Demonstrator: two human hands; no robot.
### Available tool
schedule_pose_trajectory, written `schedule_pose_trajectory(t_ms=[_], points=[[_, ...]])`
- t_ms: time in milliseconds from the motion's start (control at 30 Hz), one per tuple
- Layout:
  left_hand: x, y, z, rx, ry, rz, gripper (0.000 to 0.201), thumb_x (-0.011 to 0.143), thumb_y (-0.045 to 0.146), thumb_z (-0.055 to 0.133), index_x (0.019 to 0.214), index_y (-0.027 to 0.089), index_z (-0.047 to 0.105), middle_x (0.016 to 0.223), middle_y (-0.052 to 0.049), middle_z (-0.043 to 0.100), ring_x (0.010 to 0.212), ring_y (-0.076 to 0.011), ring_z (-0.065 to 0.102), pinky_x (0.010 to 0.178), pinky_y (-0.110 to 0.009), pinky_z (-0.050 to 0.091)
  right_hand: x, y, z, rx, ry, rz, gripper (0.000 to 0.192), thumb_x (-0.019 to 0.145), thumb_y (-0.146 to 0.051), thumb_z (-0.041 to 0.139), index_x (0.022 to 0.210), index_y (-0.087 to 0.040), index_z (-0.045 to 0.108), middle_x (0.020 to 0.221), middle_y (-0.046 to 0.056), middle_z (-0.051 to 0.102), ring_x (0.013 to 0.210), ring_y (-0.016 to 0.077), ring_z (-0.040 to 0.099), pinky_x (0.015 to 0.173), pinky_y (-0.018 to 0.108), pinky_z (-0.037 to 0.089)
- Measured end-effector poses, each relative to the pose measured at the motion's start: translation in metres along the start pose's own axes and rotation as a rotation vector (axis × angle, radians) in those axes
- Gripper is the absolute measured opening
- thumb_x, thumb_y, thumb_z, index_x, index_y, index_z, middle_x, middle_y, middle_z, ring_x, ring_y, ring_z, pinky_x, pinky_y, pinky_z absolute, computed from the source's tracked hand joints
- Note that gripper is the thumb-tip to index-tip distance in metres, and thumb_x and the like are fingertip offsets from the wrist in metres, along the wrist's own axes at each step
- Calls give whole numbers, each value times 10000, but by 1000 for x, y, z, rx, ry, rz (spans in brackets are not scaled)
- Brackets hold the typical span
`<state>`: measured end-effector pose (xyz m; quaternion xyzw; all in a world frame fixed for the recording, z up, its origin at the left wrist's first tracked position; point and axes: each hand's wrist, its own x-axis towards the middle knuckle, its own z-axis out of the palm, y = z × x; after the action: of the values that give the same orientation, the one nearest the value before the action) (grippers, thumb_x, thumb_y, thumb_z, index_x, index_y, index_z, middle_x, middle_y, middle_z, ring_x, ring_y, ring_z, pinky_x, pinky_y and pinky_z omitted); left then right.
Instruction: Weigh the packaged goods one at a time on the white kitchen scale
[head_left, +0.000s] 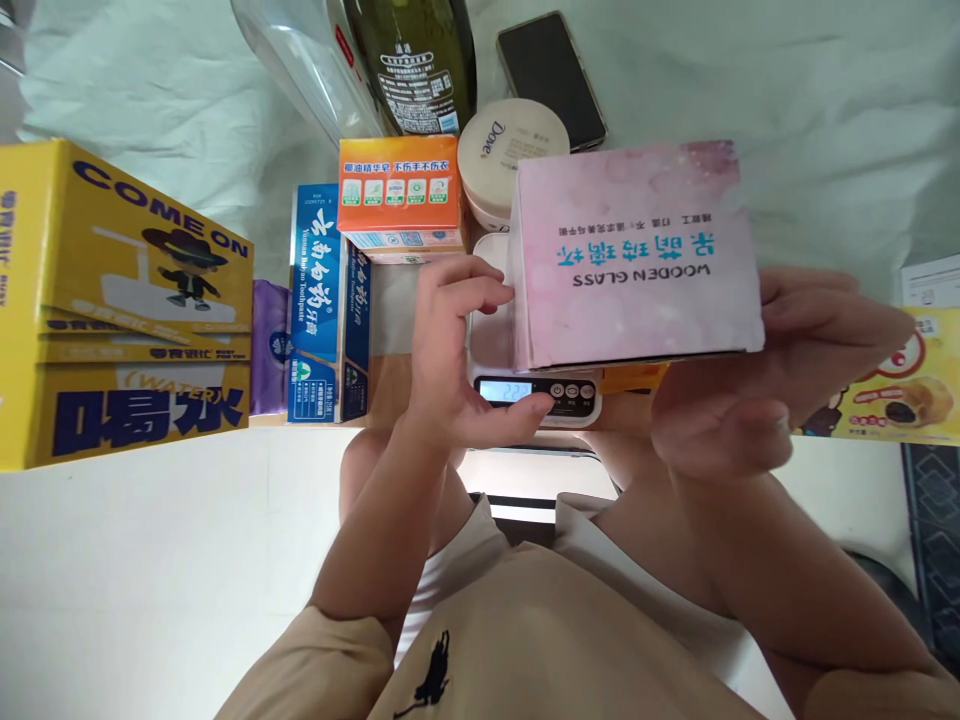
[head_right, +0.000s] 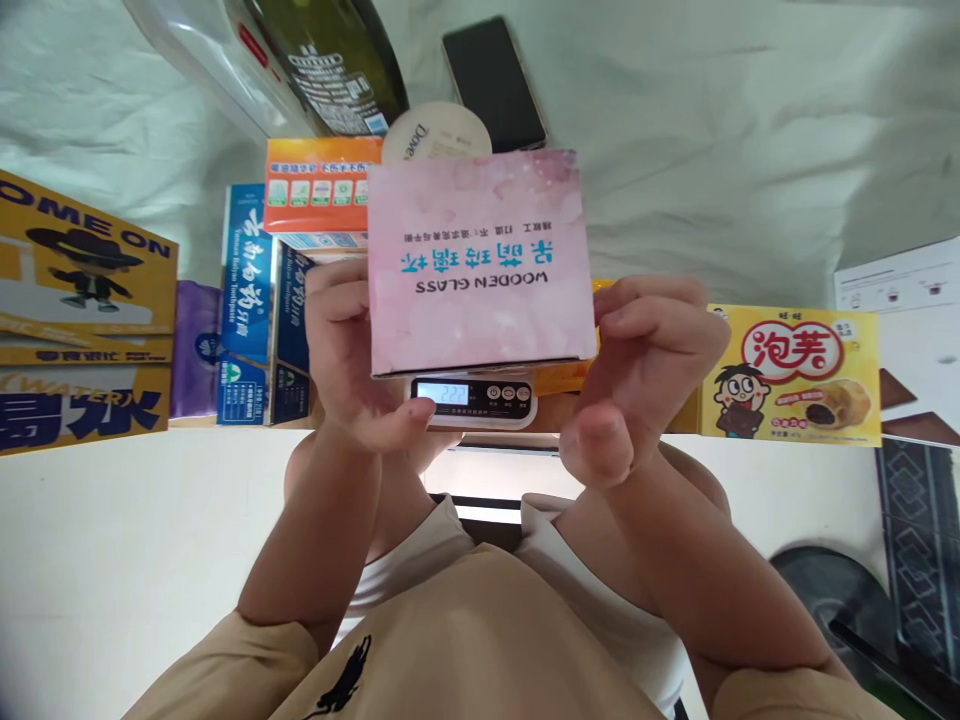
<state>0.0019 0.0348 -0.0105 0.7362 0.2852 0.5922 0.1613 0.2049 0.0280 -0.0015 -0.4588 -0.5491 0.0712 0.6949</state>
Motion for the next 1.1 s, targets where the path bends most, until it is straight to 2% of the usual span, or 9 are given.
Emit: schedule_pose_trajectory(t_ms=[67,167,300,833,933,1000,1033,1067,1100], points=[[-1,-2,1,-5,-3,-17,711,884,826,677,1311,260,622,1151,-92,592,1043,-257,616,767,-427,575,3,-4,2,70,68,-171,453,879,-710,549,849,-259,522,741,14,422,688,162,495,509,340,368],[-2,-2,1,4,5,-31,695,887,820,671,1310,272,608,1171,-92,594,1061,-257,627,783,-426,577,4,-6,3,100,61,-223,371,892,-614,561,883,-245,597,738,22,472,718,166,538,532,336,408],[-2,-2,2,47,4,-19,811,857,949,579,1307,275,596,1159,-91,603,1043,-254,638,773,-428,572,1,-5,2,101,51,-206,401,866,-638,580,875,-237,584,760,18,507,738,166,560,587,350,425],[-2,-5,6,30,29,-8,771,893,908,590,1309,258,585,1170,-88,580,1055,-253,606,797,-431,554,-5,-1,-12,53,-113,-169,347,940,-608,560,1035,-275,595,897,30,487,837,184,558,705,376,468],[1,-3,8,-38,66,-34,725,912,892,562,1264,260,610,1159,-96,585,1053,-260,587,765,-429,532,12,2,-19,80,-39,-273,452,878,-664,612,1110,-276,641,965,38,517,839,182,591,669,371,483],[2,-3,9,-83,71,-78,649,931,833,577,1240,264,624,1162,-97,585,1051,-263,576,787,-437,522,31,-5,-31,67,-70,-367,576,822,-708,636,1215,-287,663,1051,58,576,919,211,642,668,383,490],[3,-3,9,-104,68,-101,606,938,791,595,1237,264,626,1161,-95,582,1055,-264,573,806,-442,522,42,-12,-37,10,-170,-356,603,818,-698,644,1272,-301,658,1147,76,606,1057,248,671,737,418,526],[3,-3,10,-124,62,-119,579,937,755,615,1247,266,621,1163,-93,580,1063,-266,574,821,-443,523,54,-22,-43,-112,-288,-319,597,824,-690,645,1283,-309,670,1270,92,618,1247,298,636,970,524,553],[2,-3,10,-146,59,-123,578,931,740,631,1266,269,613,1163,-91,576,1065,-267,576,825,-439,526,66,-33,-47,-224,-459,-281,643,825,-709,663,1336,-319,658,1397,102,607,1425,347,552,1182,614,472]])
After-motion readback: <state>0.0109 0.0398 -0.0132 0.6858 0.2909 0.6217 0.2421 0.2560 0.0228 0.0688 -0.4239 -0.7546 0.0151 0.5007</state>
